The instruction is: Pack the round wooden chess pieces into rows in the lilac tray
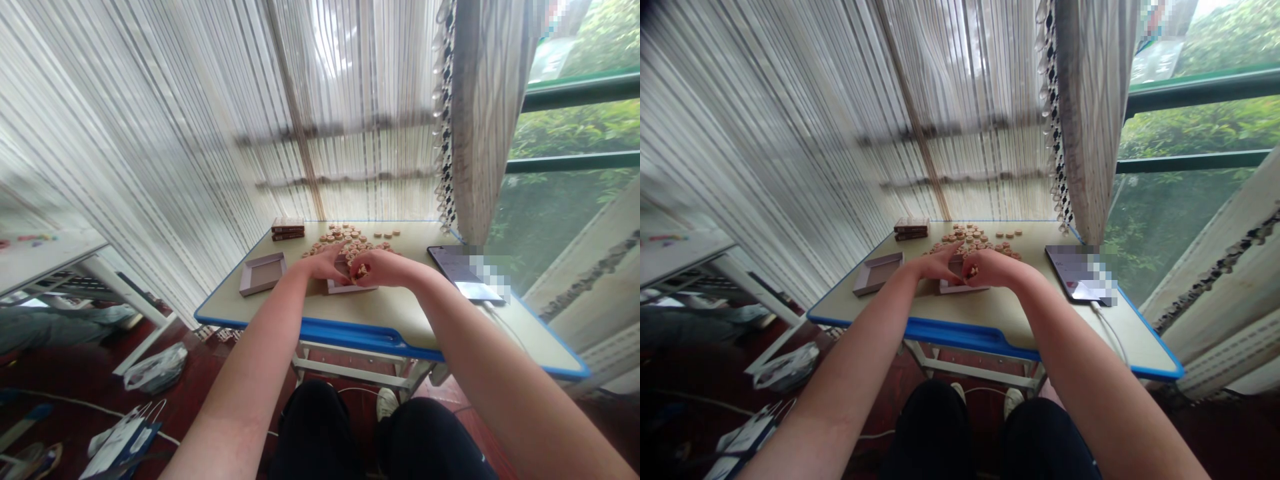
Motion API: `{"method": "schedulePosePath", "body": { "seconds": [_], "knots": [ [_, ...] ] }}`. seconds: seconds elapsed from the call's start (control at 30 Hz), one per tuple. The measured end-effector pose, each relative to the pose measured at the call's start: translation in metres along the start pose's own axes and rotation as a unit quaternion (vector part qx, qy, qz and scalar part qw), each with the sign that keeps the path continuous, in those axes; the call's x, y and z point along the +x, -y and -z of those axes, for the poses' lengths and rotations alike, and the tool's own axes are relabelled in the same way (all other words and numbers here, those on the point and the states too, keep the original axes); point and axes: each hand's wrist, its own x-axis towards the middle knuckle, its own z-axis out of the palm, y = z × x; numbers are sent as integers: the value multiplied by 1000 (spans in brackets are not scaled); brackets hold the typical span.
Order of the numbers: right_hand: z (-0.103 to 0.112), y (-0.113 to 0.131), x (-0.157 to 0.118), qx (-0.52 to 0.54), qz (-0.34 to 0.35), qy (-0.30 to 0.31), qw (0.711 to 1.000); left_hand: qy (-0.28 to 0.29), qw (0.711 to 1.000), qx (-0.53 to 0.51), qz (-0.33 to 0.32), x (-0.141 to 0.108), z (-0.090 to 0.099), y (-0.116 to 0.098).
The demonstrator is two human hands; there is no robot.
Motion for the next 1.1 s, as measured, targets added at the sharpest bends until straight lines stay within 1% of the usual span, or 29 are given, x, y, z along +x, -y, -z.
{"method": "schedulePosePath", "body": {
  "seconds": [0.07,0.23,0.37,0.47,0.6,0.8,0.93,1.0,1.1],
  "knots": [
    [-1,0,1,1,-2,1,1000,5,1000,-3,-2,0,0,0],
    [-1,-2,3,18,-4,36,999,21,1000,-18,7,1,1,0],
    [3,-4,3,17,-28,22,999,28,999,-26,3,2,2,2],
    [4,-6,3,15,-45,33,998,30,999,-36,-8,3,2,3],
    [2,-9,4,21,-44,42,998,24,999,-39,-12,4,1,4],
    [2,-7,3,12,-50,37,998,23,999,-29,-5,2,1,3],
    [5,-8,3,21,-59,7,998,20,999,-27,-5,3,2,5],
    [6,-13,4,23,-74,-32,996,25,999,-28,0,4,2,5],
    [5,-26,9,11,-121,-115,986,35,999,-27,5,3,2,5]
  ]
}}
